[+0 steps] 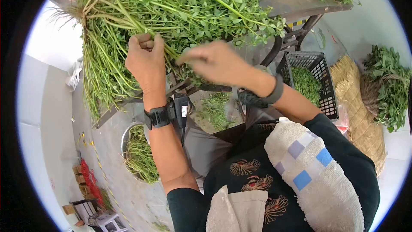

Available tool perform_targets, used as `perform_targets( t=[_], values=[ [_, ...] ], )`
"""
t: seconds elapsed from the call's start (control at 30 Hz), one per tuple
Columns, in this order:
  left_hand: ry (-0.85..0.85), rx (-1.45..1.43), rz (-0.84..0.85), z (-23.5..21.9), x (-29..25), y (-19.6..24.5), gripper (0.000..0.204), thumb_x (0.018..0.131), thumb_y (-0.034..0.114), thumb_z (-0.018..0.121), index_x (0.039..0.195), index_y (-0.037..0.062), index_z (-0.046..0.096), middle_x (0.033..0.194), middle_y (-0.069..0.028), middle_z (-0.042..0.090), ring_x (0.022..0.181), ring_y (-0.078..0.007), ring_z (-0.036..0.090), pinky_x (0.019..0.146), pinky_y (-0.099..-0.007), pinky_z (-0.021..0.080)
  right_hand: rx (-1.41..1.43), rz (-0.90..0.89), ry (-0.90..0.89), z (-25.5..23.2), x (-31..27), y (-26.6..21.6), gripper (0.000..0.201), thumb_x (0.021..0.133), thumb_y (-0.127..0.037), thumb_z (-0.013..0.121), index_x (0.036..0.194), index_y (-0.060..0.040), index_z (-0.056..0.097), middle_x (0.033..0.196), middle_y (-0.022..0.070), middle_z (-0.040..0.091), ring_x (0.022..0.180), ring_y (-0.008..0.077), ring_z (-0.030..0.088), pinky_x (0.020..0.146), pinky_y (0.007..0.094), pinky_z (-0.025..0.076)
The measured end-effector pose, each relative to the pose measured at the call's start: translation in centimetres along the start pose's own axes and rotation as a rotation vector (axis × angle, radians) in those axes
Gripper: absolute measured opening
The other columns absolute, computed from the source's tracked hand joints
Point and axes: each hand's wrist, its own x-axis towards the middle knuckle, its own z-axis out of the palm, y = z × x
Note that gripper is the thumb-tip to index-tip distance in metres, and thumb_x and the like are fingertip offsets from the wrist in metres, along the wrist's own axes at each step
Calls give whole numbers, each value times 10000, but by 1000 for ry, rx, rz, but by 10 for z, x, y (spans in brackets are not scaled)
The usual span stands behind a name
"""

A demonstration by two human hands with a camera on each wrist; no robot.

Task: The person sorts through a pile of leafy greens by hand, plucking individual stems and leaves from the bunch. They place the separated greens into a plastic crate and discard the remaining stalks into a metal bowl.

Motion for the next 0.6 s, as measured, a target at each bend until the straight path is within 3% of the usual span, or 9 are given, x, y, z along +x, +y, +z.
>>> perform_targets(
  t=[0.03, 0.13, 0.17, 0.23, 0.27, 0.37, 0.47, 0.53, 0.6],
  values=[
    [-17, -23, -38, 0, 0, -4, 277, 750, 201, 693, 882, -28, 608, 708, -71, 641, 619, -117, 584, 605, -248, 475, 37, -44, 145, -11, 0, 5, 254, 785, -106, 521, 983, -70, 677, 632, 113, 626, 536, 113, 566, 519, 265, 456],
    [-20, -31, -61, -1, 1, -5, 277, 738, 210, 695, 853, -24, 601, 696, -65, 635, 605, -109, 572, 596, -239, 467, 244, -24, 267, -27, 10, 36, 233, 816, -157, 537, 967, -54, 683, 647, 56, 637, 561, 93, 549, 534, 254, 447],
    [-1, -6, -49, 0, 2, -5, 282, 731, 223, 694, 835, -20, 595, 682, -60, 625, 589, -112, 558, 599, -243, 461, 243, -20, 265, -28, 12, 34, 233, 816, -157, 537, 967, -54, 683, 647, 56, 637, 561, 93, 549, 534, 254, 447],
    [17, 28, -36, 4, 0, -5, 290, 730, 234, 694, 827, -20, 592, 673, -57, 620, 581, -122, 554, 603, -251, 461, 56, -78, 143, -24, 17, 31, 231, 850, -167, 556, 990, -21, 668, 876, 89, 686, 754, 125, 619, 665, 278, 491],
    [36, 61, -16, 4, 0, -3, 299, 728, 245, 694, 819, -19, 589, 663, -53, 615, 573, -132, 550, 607, -259, 461, 66, -69, 141, -19, 22, 31, 231, 850, -167, 556, 990, -21, 668, 876, 89, 686, 754, 125, 619, 665, 278, 491],
    [47, 106, -20, 5, -3, 3, 368, 714, 303, 716, 820, -14, 561, 662, -61, 582, 594, -182, 551, 621, -304, 463, -276, -211, 174, 0, 37, 36, 276, 784, -249, 614, 940, -29, 673, 718, 164, 636, 608, 263, 602, 608, 327, 471],
    [148, 224, 48, 6, -6, 5, 473, 695, 343, 758, 894, -13, 518, 708, -65, 552, 630, -204, 547, 619, -319, 460, -328, -202, 124, 16, 39, 35, 260, 784, -240, 615, 933, -36, 676, 732, 164, 639, 621, 279, 601, 619, 342, 473],
    [171, 73, 128, 4, -3, -5, 517, 675, 330, 787, 927, -22, 504, 738, -69, 554, 653, -184, 545, 629, -307, 461, -289, -279, 132, 20, 37, 33, 256, 783, -245, 624, 935, -47, 681, 747, 161, 644, 639, 272, 609, 627, 333, 474],
    [126, -15, 65, -5, 0, -10, 453, 707, 263, 777, 919, -38, 513, 746, -65, 577, 638, -143, 543, 622, -272, 462, -158, -234, -30, 11, 30, 21, 254, 786, -239, 626, 940, -45, 683, 761, 161, 646, 661, 268, 612, 645, 324, 479]
  ],
)
